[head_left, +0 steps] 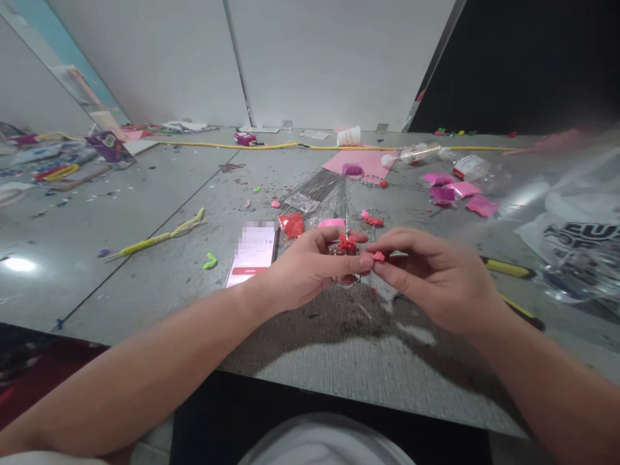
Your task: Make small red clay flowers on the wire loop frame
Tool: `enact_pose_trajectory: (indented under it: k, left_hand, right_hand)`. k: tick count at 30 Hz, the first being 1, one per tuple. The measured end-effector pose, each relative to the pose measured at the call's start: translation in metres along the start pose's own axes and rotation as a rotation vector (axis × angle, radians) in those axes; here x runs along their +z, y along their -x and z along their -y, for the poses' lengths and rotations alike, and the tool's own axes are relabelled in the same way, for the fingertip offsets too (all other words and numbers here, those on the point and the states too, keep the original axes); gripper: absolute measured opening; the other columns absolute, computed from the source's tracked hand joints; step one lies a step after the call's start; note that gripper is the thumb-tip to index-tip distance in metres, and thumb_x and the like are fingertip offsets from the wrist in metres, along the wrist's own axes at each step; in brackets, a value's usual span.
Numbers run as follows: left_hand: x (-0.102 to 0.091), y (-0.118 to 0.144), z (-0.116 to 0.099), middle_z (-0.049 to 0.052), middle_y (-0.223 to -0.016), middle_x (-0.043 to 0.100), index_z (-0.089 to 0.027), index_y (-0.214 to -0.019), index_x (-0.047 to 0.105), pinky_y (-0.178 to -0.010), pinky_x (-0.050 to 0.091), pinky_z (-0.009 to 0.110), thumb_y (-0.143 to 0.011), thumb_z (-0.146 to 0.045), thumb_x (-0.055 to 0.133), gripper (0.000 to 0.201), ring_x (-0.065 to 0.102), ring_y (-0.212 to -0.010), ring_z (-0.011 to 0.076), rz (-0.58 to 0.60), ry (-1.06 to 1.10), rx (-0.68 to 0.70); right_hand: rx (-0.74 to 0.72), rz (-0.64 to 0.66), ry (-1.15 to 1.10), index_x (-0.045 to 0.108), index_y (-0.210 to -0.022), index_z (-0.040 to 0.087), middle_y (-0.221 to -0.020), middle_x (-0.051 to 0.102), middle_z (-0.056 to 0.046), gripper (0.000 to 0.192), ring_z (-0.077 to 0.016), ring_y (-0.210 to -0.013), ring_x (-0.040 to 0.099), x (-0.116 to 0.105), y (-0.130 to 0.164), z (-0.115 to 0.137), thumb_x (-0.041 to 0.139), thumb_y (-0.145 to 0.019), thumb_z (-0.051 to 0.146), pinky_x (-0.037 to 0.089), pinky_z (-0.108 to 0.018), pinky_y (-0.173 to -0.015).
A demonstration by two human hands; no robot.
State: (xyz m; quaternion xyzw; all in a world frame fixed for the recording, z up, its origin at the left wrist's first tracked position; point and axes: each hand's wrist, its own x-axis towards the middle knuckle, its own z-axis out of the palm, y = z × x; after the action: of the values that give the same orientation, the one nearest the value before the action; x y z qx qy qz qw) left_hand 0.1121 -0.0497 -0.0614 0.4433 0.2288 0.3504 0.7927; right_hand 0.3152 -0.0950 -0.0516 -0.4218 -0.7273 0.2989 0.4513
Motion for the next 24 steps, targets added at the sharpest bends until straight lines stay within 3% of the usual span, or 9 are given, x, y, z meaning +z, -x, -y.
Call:
enact_pose_trajectory:
  k: [5,12,19,24]
  left_hand:
    - [-0.0045,0.0015,-0.0035,-0.001,-0.084,0.071,-0.021,-0.110,0.075,-0.063,0.046,0.021,-0.076,-0.019,0.091,0.037,0.065,-0.070,0.0065,0.116,-0.062,-0.036]
    - [-0.0031,0.0004,-0.0027,0.001,-0.090,0.069,-0.016,-0.097,0.079,-0.072,0.048,0.022,-0.084,-0.019,0.084,0.014,0.062,-0.078,0.0069,0.199,-0.066,-0.052]
    - [-0.0026,-0.0011,-0.0027,0.003,-0.089,0.069,-0.012,-0.096,0.079,-0.076,0.048,0.025,-0.085,-0.017,0.082,0.013,0.064,-0.077,0.0087,0.197,-0.015,-0.076]
    - [-0.0064,-0.0014,0.0000,0.003,-0.090,0.073,-0.017,-0.110,0.075,-0.072,0.048,0.026,-0.079,-0.016,0.087,0.033,0.067,-0.075,0.0099,0.050,-0.037,-0.076]
  right_hand:
    - [-0.043,0.002,-0.100,0.073,-0.090,0.030,-0.088,0.072,-0.001,0.003,-0.0183,-0.079,0.069,-0.0010,-0.0012,0.0038,0.074,-0.091,0.028,0.059,-0.034,-0.070]
    - [-0.093,-0.122,0.236,0.075,-0.094,0.029,-0.091,0.075,-0.002,0.006,-0.0167,-0.073,0.067,-0.0008,0.0003,0.0027,0.073,-0.091,0.024,0.053,-0.029,-0.056]
    - [-0.272,-0.077,0.354,0.077,-0.095,0.024,-0.087,0.074,-0.002,0.011,-0.0121,-0.064,0.064,-0.0020,-0.0018,0.0060,0.071,-0.090,0.016,0.050,-0.026,-0.052]
    - [-0.415,-0.075,0.471,0.078,-0.104,0.022,-0.095,0.076,-0.006,0.017,-0.0156,-0.072,0.071,-0.0059,-0.0031,0.0022,0.068,-0.093,0.013,0.054,-0.028,-0.056]
